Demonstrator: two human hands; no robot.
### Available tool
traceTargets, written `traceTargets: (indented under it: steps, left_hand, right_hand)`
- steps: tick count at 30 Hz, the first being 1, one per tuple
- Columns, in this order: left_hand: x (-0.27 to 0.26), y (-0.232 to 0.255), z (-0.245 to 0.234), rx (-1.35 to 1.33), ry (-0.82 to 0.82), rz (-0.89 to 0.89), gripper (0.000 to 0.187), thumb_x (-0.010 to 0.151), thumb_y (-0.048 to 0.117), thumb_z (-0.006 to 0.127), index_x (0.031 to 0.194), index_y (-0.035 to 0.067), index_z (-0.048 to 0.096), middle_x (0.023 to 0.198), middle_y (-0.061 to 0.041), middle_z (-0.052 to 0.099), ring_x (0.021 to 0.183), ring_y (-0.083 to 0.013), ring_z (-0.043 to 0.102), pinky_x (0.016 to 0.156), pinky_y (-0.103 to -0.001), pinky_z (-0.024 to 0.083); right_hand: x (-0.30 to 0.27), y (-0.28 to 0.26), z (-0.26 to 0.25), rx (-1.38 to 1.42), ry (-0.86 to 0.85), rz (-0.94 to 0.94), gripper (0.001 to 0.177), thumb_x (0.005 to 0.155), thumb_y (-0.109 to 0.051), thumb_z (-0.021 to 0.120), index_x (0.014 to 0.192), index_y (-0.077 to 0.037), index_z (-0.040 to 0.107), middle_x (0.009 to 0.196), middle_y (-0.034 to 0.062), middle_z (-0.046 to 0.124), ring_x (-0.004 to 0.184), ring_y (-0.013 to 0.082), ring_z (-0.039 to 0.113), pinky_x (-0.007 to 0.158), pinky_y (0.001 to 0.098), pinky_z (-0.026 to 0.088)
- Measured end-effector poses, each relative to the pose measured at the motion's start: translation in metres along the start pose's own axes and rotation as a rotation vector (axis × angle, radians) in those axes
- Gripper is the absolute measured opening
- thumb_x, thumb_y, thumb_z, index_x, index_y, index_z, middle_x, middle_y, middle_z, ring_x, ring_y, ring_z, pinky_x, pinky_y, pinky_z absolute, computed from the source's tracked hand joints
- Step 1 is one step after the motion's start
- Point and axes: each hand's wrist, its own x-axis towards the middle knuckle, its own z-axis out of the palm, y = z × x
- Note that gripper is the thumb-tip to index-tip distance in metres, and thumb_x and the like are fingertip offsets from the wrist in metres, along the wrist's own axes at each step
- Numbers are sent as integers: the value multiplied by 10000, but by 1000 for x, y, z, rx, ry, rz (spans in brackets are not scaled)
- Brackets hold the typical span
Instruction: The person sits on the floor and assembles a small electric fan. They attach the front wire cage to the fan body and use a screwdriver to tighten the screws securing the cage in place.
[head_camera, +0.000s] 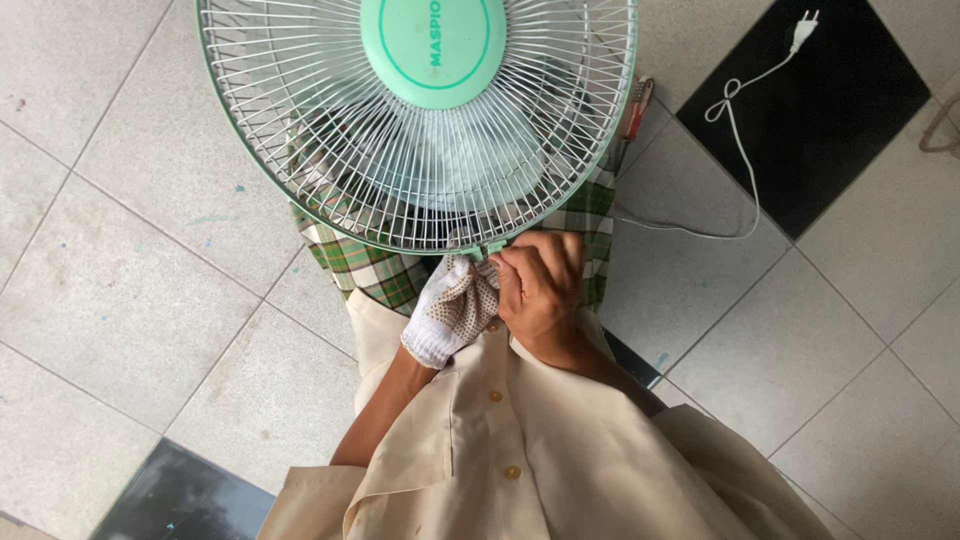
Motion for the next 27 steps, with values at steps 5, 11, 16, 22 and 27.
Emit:
traceTargets:
  steps: [5,11,16,22,27]
  left_hand:
    - [2,-3,-5,-10,15,25,388,939,125,609,1281,28,455,1206,-160,562,1118,-280,564,953,-386,498]
    - [0,-4,-12,-47,-9,34,272,935,95,626,1166,41,493,1181,-125,580,1120,-265,571,963,-398,513]
    - [-1,-8,-16,-63,0,48,211,964,84,654,1085,39,487,1179,-192,564,1143,-339,555,981,-479,477]
    - [1,-1,10,53,92,11,479,800,166,716,1218,48,514,1194,-203,555,1124,-379,532,1009,-561,408]
    - [3,-3,3,-23,-33,5,281,897,137,728,1049,48,509,1187,-184,587,1161,-359,555,1073,-559,427]
  right_hand:
    - [4,-2,-6,-84,14,-9,117,814,-109,721,802,-76,609,868,53,515,857,241,468,789,389,359]
    - [-4,8,-5,-9,14,32,228,748,-91,796,738,-68,569,855,45,490,838,221,467,751,377,374]
    - [-16,41,5,311,-60,112,251,725,-100,825,691,-75,578,783,37,510,698,156,503,594,283,422]
    - [-13,188,-25,355,158,580,309,918,-160,694,686,-110,497,614,-9,485,541,70,440,539,227,398]
    - [-2,350,-2,313,59,949,178,884,-144,653,1044,-77,611,861,13,633,721,88,593,606,243,487]
